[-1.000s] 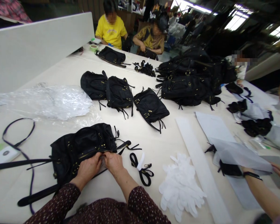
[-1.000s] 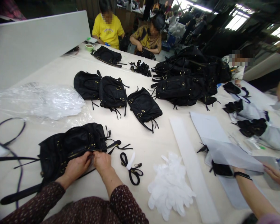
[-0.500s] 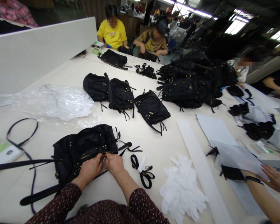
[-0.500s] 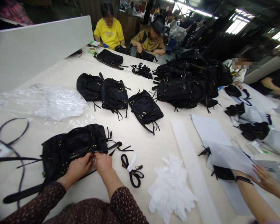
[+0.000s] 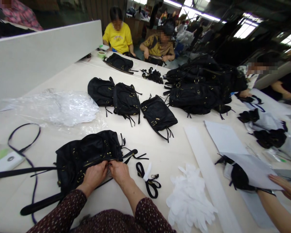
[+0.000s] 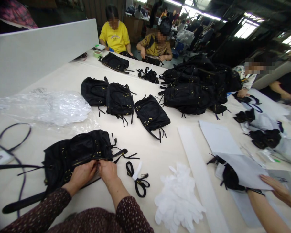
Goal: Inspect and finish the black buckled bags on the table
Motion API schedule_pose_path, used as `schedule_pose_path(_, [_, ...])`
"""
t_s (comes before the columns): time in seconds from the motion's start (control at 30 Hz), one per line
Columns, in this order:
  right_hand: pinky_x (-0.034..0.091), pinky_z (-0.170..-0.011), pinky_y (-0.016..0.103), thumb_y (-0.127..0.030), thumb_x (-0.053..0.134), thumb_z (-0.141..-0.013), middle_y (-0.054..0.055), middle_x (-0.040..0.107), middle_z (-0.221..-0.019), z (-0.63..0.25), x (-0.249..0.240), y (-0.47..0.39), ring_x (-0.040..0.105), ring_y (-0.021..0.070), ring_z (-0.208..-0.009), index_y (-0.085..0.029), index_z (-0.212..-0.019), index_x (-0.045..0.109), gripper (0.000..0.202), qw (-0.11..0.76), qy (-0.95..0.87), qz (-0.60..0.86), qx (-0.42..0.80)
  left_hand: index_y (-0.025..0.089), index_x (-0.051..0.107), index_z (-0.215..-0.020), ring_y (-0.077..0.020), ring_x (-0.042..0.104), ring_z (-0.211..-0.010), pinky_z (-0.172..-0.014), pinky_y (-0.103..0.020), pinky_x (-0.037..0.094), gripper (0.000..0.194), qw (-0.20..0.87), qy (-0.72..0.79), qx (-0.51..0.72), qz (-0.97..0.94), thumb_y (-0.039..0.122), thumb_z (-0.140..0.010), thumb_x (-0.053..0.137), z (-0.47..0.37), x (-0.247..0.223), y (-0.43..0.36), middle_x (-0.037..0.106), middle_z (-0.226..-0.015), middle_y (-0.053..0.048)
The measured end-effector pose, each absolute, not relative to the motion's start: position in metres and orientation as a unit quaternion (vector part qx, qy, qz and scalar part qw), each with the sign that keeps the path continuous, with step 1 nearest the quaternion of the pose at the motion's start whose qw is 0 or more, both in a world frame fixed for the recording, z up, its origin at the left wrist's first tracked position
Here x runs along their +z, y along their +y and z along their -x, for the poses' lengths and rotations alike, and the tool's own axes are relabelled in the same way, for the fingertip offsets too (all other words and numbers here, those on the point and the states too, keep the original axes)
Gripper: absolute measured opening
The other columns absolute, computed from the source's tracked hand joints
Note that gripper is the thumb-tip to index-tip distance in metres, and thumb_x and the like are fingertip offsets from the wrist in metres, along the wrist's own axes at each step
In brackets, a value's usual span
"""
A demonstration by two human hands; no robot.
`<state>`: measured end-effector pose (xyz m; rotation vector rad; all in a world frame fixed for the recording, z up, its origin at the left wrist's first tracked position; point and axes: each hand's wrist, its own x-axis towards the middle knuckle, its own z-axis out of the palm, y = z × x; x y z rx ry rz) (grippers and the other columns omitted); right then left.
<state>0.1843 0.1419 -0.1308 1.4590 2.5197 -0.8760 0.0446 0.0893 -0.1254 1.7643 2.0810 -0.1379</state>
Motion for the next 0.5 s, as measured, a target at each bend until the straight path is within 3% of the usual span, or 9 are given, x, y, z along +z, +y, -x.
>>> schedule_pose_path(0.2, [0.046,-0.08,0.026,-0.027,0.045,-0.089,0.0,0.071,-0.107,-0.196,-0.129,0.136,0.066,0.0178,-0.097,-0.034,-0.119,0.057,0.034,0.004,0.817,-0.483,-0.314,0.023,0.059,-0.104,-0.027,0.07,-0.08,-0.068,-0.034,0.047,0.035,0.188,0.755,-0.039,-0.627,0.036,-0.093,0.029,-0.043,-0.133,0.085,0.073,-0.084,-0.01])
schedule_pose_path(0.5, [0.046,-0.074,0.025,-0.036,0.041,-0.092,0.0,0.074,-0.097,-0.197,-0.124,0.135,0.068,0.0183,-0.09,-0.031,-0.104,0.065,0.027,0.01,0.81,-0.495,-0.313,0.024,0.062,-0.092,-0.0236,0.068,-0.071,-0.059,-0.029,0.039,0.034,0.148,0.752,-0.012,-0.642,0.037,-0.093,0.03,-0.039,-0.132,0.078,0.072,-0.076,-0.007])
